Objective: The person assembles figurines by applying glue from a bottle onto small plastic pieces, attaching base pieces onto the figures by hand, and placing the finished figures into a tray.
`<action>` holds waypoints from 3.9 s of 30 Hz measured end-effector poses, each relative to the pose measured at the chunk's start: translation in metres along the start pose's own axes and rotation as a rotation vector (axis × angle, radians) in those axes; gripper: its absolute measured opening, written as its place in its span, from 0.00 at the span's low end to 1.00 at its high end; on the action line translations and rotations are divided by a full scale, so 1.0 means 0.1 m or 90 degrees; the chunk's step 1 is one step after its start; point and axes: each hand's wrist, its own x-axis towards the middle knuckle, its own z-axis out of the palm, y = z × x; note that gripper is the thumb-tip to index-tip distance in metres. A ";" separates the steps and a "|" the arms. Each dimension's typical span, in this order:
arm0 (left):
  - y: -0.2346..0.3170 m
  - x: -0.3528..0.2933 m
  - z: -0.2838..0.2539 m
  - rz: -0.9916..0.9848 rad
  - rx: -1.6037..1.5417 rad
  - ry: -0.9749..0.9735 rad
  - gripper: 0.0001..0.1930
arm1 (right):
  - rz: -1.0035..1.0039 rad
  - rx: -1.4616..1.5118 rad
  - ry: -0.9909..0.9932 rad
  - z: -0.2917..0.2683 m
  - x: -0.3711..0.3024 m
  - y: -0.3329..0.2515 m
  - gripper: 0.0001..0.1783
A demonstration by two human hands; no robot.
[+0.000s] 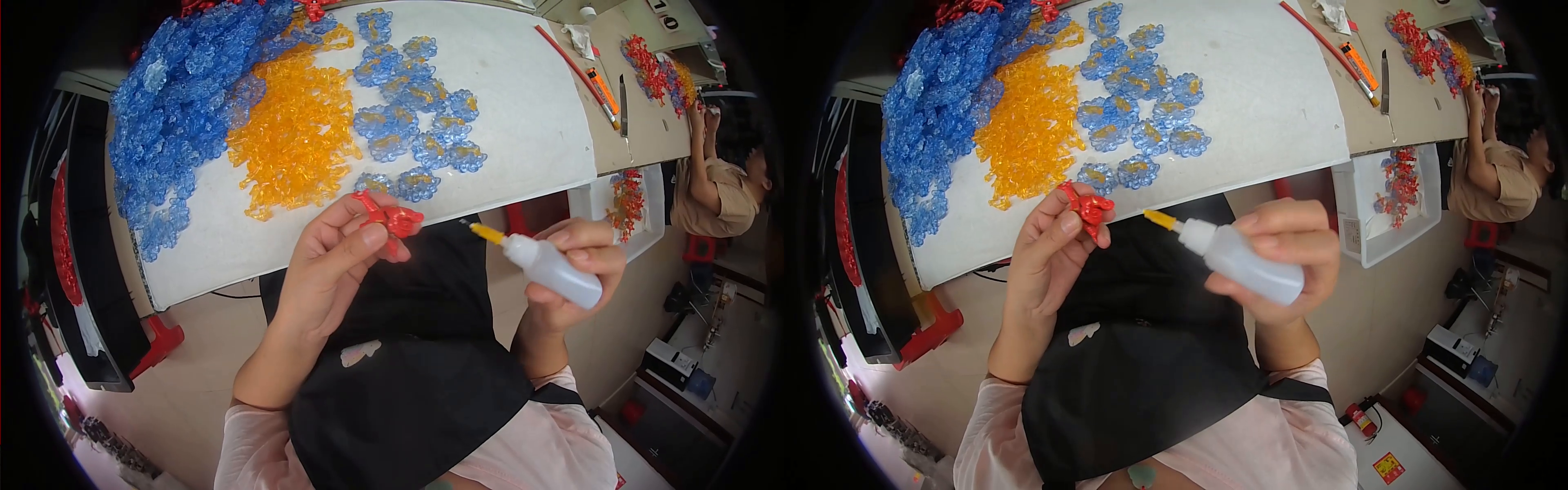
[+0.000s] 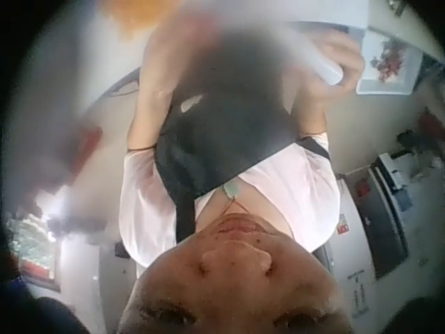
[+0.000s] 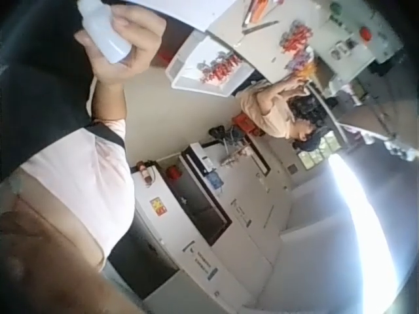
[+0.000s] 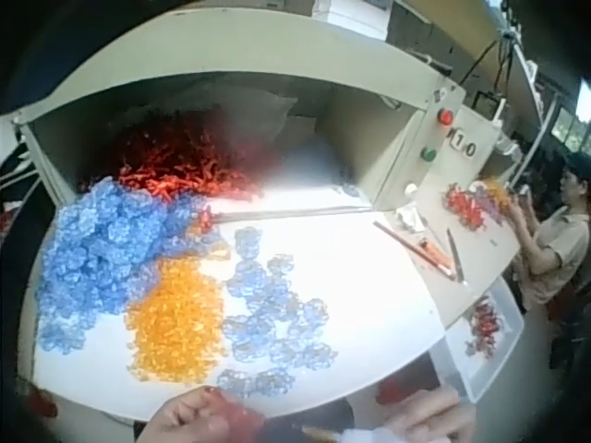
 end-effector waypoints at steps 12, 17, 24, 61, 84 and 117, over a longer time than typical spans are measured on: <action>0.16 -0.11 -0.21 0.102 0.007 0.064 0.13 | 0.142 -0.134 -0.296 -0.09 0.96 1.04 0.15; 0.20 -0.11 -0.18 0.083 0.038 0.080 0.12 | 0.014 -0.276 -0.506 0.23 1.21 1.18 0.18; 0.20 -0.07 -0.20 0.086 0.041 0.094 0.12 | 0.054 -0.304 -0.564 0.29 1.29 1.31 0.19; 0.07 -0.03 0.03 -0.028 0.017 0.003 0.12 | 0.138 -0.004 -0.377 -0.17 0.47 0.39 0.16; -0.03 -0.03 0.25 -0.074 0.085 -0.039 0.09 | 0.026 -0.002 -0.405 -0.05 0.34 0.18 0.14; 0.02 0.07 0.23 -0.153 0.090 -0.061 0.10 | -0.009 -0.096 -0.491 -0.09 0.50 0.04 0.13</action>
